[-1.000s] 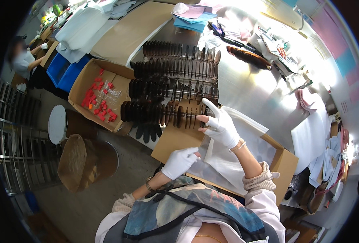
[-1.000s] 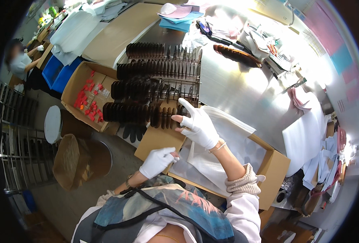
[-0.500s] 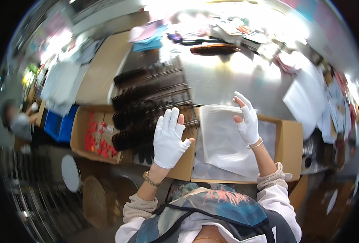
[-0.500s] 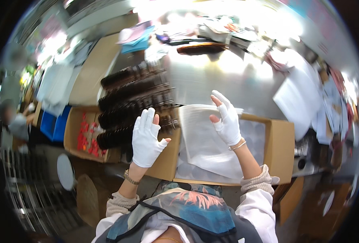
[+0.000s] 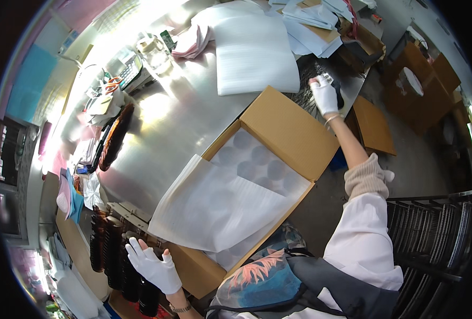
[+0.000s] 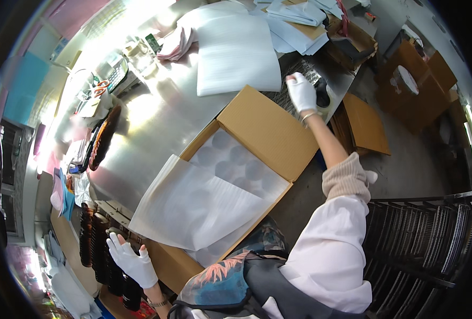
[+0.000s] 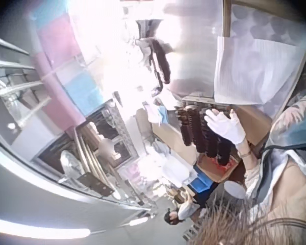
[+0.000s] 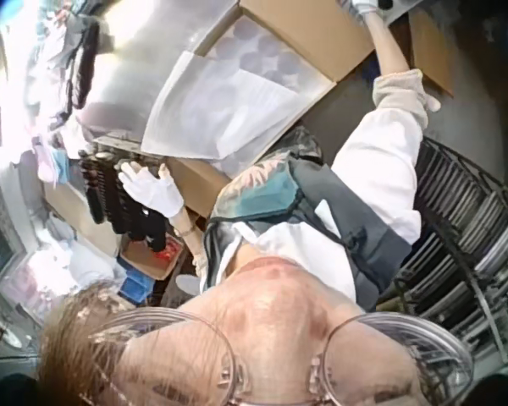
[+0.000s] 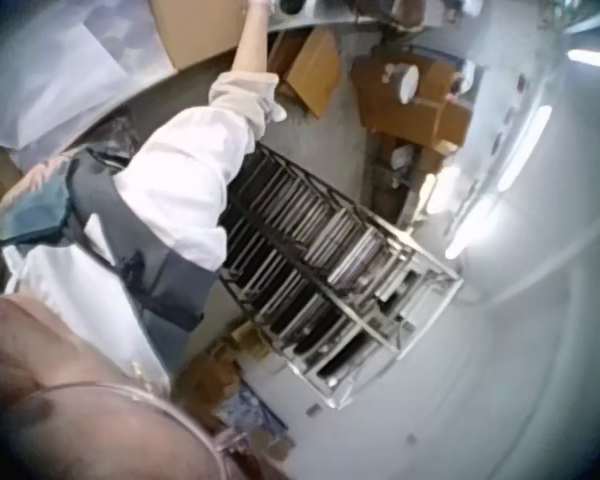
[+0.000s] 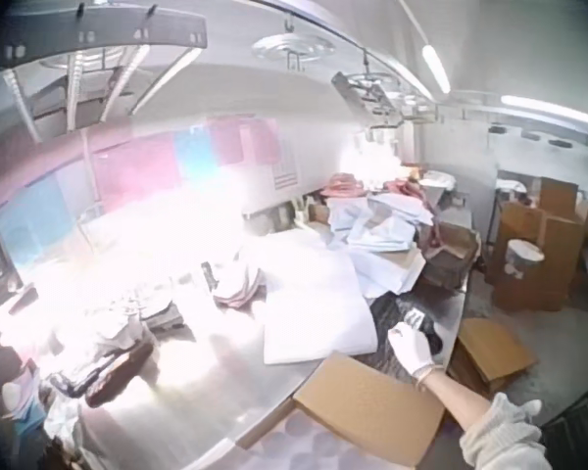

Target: The person repeatedly picks up dark cylindrical hair rollers and places them onto a metal rack, then removes them and returns them to the table. The person also handles a thin metal rod and a white sheet of paper, but the primary action is moving the rollers between the rack and the table.

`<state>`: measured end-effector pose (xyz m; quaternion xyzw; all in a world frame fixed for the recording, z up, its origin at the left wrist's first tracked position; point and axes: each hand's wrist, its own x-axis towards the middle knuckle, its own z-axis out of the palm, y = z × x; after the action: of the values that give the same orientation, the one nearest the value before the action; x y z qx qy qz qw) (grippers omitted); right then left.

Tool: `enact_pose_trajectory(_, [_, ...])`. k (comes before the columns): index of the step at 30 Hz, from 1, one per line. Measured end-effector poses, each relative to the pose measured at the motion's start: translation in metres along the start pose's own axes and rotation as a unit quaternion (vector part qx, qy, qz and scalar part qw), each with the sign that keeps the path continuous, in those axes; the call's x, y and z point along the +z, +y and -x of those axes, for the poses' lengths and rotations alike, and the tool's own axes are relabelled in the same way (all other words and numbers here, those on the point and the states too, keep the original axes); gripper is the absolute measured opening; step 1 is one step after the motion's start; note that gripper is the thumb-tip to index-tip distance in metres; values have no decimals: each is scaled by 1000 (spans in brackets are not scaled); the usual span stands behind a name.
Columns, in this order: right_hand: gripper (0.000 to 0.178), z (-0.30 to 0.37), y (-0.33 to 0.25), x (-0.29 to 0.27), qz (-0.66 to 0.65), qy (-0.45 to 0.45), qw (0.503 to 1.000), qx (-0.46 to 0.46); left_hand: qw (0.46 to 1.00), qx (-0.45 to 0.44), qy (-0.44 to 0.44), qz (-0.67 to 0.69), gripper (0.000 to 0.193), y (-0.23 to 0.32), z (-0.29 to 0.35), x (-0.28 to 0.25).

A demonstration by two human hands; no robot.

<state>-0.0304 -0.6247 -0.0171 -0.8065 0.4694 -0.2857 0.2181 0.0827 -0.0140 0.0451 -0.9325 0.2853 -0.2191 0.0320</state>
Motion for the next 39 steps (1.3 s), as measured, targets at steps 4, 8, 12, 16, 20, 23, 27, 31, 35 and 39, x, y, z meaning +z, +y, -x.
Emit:
enact_pose_trajectory(4, [42,-71,189,58,262,-222,920,187,997,19,-5,79,61,20,-13,-8])
enact_pose_trajectory(8, [36,-64,186,105,229,-233,908,262,993,23,-33,113,41,45,-16,-14])
enact_pose_trajectory(12, [33,-72,169,153,113,-358,904,205,992,16,-37,118,39,58,-17,-11])
enact_pose_trajectory(16, [39,-81,152,167,96,-159,970,159,990,30,-27,136,37,71,-26,-10])
enact_pose_trajectory(20, [36,-91,165,144,-293,-51,892,342,988,41,-15,149,30,76,-31,-9])
enact_pose_trajectory(23, [17,-77,128,112,-626,-60,654,420,987,19,-30,157,31,77,-19,-8])
enact_pose_trajectory(27, [17,-66,120,81,-498,-109,778,367,981,42,-28,187,35,87,-23,-5])
enact_pose_trajectory(31, [45,-49,110,88,-48,-301,918,255,977,78,-41,191,39,95,-24,-4])
enact_pose_trajectory(35, [55,-80,215,164,212,-190,921,266,977,113,-36,175,41,97,-32,-19])
enact_pose_trajectory(39, [25,-125,270,187,-463,-149,749,450,976,98,-12,194,38,78,-16,-6])
